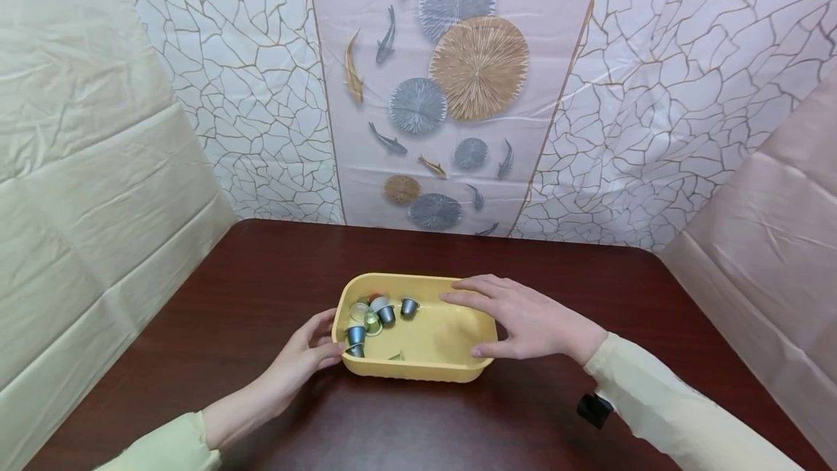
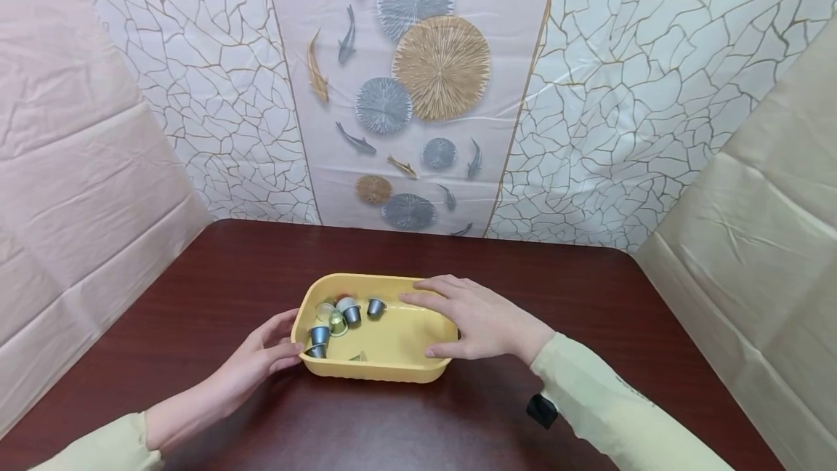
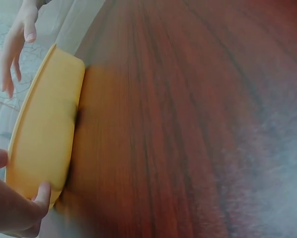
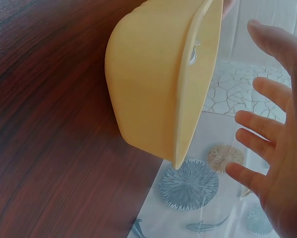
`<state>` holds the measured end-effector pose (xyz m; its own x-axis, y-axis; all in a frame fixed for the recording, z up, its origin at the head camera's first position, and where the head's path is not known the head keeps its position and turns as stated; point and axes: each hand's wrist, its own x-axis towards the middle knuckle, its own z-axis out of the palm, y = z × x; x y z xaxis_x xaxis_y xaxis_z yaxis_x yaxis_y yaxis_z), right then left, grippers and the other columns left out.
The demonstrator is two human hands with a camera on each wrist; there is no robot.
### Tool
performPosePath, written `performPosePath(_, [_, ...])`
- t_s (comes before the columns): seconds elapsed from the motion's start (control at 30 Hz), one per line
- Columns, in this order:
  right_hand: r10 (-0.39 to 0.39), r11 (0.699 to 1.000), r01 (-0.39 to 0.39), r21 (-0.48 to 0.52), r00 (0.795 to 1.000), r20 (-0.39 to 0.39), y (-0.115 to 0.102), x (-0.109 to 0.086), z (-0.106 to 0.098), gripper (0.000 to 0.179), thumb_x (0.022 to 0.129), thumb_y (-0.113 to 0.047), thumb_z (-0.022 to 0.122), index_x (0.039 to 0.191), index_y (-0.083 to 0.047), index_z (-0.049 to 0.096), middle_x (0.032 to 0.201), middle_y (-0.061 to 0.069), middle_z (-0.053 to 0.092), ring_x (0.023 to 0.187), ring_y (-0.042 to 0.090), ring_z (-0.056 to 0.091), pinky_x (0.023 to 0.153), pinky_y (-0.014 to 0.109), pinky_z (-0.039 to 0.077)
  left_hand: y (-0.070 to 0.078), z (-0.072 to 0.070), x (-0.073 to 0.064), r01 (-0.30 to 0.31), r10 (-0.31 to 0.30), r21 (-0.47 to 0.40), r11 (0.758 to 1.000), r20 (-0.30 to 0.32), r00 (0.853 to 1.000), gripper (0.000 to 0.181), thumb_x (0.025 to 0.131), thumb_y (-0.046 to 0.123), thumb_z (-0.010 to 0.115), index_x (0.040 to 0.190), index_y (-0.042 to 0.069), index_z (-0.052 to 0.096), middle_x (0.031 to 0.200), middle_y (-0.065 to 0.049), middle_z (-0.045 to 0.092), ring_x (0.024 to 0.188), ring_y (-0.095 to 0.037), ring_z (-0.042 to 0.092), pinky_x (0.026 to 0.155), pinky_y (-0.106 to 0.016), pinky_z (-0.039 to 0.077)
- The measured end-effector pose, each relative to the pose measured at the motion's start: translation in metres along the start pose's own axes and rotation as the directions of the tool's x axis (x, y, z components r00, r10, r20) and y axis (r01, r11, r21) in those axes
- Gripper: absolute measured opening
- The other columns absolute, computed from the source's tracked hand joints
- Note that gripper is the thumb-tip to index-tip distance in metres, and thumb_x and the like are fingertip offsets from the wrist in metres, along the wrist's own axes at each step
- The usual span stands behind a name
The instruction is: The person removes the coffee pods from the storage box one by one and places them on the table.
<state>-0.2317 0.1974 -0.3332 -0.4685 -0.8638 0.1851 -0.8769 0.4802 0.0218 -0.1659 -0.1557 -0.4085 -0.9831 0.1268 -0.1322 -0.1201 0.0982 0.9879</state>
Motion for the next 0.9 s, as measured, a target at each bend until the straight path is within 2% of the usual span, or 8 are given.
performPosePath(0.27, [0.005,1.0,-0.005,0.013,1.0,0.004,-0.001,0.001,0.001,0.076,0.09,-0.067,0.054,0.153,-0.03,0.035,0.153,0.004,0.046,0.14,0.021,0.042,0.11,0.045,0.041,-0.002,-0.003,-0.006,0.016,-0.017,-0.018,1.0,-0.028,0.999,0.062,0.094,0.005,0.057,0.15,0.0,0.032,0.147,-0.024,0.042,0.124,-0.028,0.054,0.095,-0.034,0.054])
performPosePath(0.4, [0.007,1.0,-0.007,0.025,1.0,0.008,-0.001,0.0,0.002,0.075,0.09,-0.067,0.054,0.153,-0.031,0.035,0.152,0.004,0.046,0.14,0.021,0.042,0.11,0.046,0.041,-0.004,-0.003,-0.008,0.019,-0.02,-0.031,0.999,-0.03,0.999,0.061,0.095,0.007,0.058,0.151,0.002,0.032,0.148,-0.022,0.042,0.127,-0.028,0.053,0.097,-0.035,0.053])
performPosePath(0.53, [-0.005,1.0,0.005,0.031,1.0,0.0,-0.003,0.003,0.004,0.074,0.089,-0.066,0.056,0.152,-0.031,0.037,0.152,0.002,0.046,0.14,0.021,0.042,0.111,0.045,0.041,-0.006,-0.003,-0.011,-0.005,0.005,-0.016,1.0,-0.028,1.0,0.062,0.095,0.008,0.059,0.151,0.005,0.032,0.149,-0.021,0.043,0.128,-0.029,0.052,0.099,-0.036,0.053])
performPosePath(0.7, [-0.016,0.999,0.016,0.033,1.0,0.001,-0.004,0.007,0.007,0.074,0.089,-0.066,0.055,0.152,-0.032,0.037,0.153,0.003,0.045,0.14,0.022,0.042,0.111,0.046,0.041,-0.006,-0.004,-0.012,-0.052,0.052,0.001,0.999,-0.034,0.998,0.065,0.095,0.006,0.06,0.153,0.007,0.031,0.149,-0.021,0.043,0.13,-0.032,0.051,0.096,-0.028,0.053])
performPosePath(0.9, [-0.012,0.999,0.012,0.043,1.0,-0.001,-0.006,0.008,0.008,0.074,0.089,-0.066,0.057,0.151,-0.032,0.038,0.152,0.004,0.047,0.139,0.022,0.043,0.11,0.046,0.041,-0.006,-0.005,-0.012,-0.053,0.053,0.004,0.999,-0.032,0.998,0.066,0.095,0.006,0.06,0.154,0.007,0.03,0.153,-0.019,0.04,0.131,-0.033,0.051,0.095,-0.026,0.053])
